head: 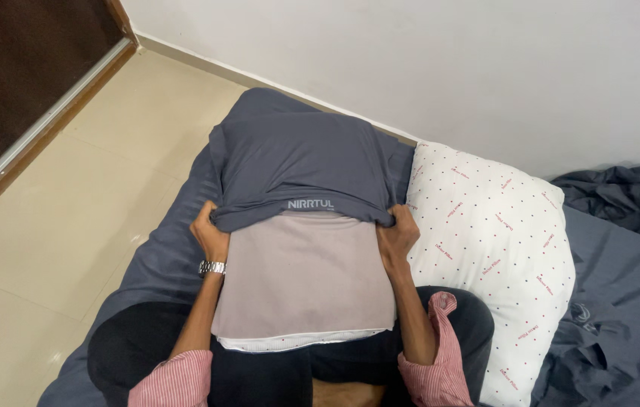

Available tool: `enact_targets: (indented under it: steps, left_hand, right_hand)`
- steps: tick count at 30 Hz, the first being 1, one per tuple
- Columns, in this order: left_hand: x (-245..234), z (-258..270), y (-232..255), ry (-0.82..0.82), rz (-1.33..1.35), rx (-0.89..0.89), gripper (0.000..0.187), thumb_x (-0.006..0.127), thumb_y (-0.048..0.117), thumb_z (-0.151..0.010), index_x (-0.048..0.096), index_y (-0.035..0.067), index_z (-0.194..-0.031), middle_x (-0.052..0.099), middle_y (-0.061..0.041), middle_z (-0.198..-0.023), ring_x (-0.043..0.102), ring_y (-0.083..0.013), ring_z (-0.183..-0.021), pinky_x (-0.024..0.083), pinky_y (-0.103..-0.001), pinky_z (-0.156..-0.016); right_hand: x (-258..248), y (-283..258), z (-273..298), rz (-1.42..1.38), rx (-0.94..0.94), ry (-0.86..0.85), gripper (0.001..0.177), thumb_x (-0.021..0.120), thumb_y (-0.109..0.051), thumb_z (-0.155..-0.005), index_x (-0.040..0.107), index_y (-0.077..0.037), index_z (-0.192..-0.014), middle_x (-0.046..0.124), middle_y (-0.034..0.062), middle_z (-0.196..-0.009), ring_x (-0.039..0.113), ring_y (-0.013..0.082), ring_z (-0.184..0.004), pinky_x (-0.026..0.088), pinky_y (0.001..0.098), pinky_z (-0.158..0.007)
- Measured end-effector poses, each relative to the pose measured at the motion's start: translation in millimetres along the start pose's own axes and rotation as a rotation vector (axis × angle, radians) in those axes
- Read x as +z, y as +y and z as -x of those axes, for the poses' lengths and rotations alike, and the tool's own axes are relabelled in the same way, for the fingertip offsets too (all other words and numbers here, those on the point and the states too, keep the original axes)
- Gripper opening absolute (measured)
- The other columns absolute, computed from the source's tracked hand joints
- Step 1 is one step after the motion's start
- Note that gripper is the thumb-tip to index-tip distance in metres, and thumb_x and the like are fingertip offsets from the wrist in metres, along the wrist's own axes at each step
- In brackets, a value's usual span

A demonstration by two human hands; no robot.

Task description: The person sits on a bed and inserts a pillow into a dark blue pillowcase. They align the corners, pull the case over the pillow, and smooth the fabric to fit snugly.

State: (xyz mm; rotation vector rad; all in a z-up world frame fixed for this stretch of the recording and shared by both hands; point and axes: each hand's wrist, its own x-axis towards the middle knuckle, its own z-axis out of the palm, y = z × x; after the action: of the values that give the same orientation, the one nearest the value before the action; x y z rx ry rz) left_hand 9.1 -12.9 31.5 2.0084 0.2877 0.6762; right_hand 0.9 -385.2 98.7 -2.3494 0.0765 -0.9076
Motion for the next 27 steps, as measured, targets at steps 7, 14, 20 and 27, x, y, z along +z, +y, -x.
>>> enact_targets:
  steps: [7,14,20,27]
  left_hand:
    - [-25.9,-1.7,94.1,-0.072,0.015,0.456,0.035,0.062,-0.009,-0.067,0.069,0.003,-0.1,0.066,-0.016,-0.103,0.06,-0.0347,-0.1,0.046,-0.041,-0.09]
    - [-39.0,2.5,95.7,-0.368,-0.022,0.441,0.041,0.064,-0.009,-0.061,0.07,0.001,-0.101,0.069,-0.011,-0.092,0.062,-0.0295,-0.089,0.048,-0.039,-0.081]
    - [-46.3,6.1,84.6,-0.268,-0.235,0.359,0.038,0.062,-0.011,-0.064,0.067,0.002,-0.099,0.069,-0.009,-0.097,0.064,-0.0306,-0.094,0.052,-0.04,-0.081]
    - [-39.9,9.0,52.2,-0.311,-0.438,0.113,0.043,0.068,-0.007,-0.071,0.056,0.008,-0.109,0.062,-0.012,-0.113,0.059,-0.0345,-0.104,0.049,-0.047,-0.084]
  right_hand:
    - [-23.7,-62.0,-5.6,-0.316,-0.173,-0.186,0.026,0.065,0.012,-0.065,0.06,-0.001,-0.087,0.061,0.013,-0.098,0.063,0.0251,-0.081,0.051,0.032,-0.069]
    - [-35.4,-65.2,-8.1,-0.255,-0.13,-0.515,0.036,0.069,0.007,-0.065,0.062,-0.002,-0.099,0.069,0.0098,-0.091,0.065,0.0258,-0.074,0.051,0.0356,-0.072]
    - [-46.9,-57.2,-11.8,-0.052,-0.11,-0.471,0.039,0.066,0.006,-0.066,0.065,-0.005,-0.103,0.066,0.0115,-0.092,0.063,0.0309,-0.08,0.052,0.0401,-0.075]
    - [-27.7,-7.9,16.4,0.018,-0.068,-0.364,0.04,0.059,0.012,-0.067,0.061,-0.003,-0.104,0.059,0.0136,-0.106,0.057,0.0338,-0.103,0.049,0.0427,-0.091]
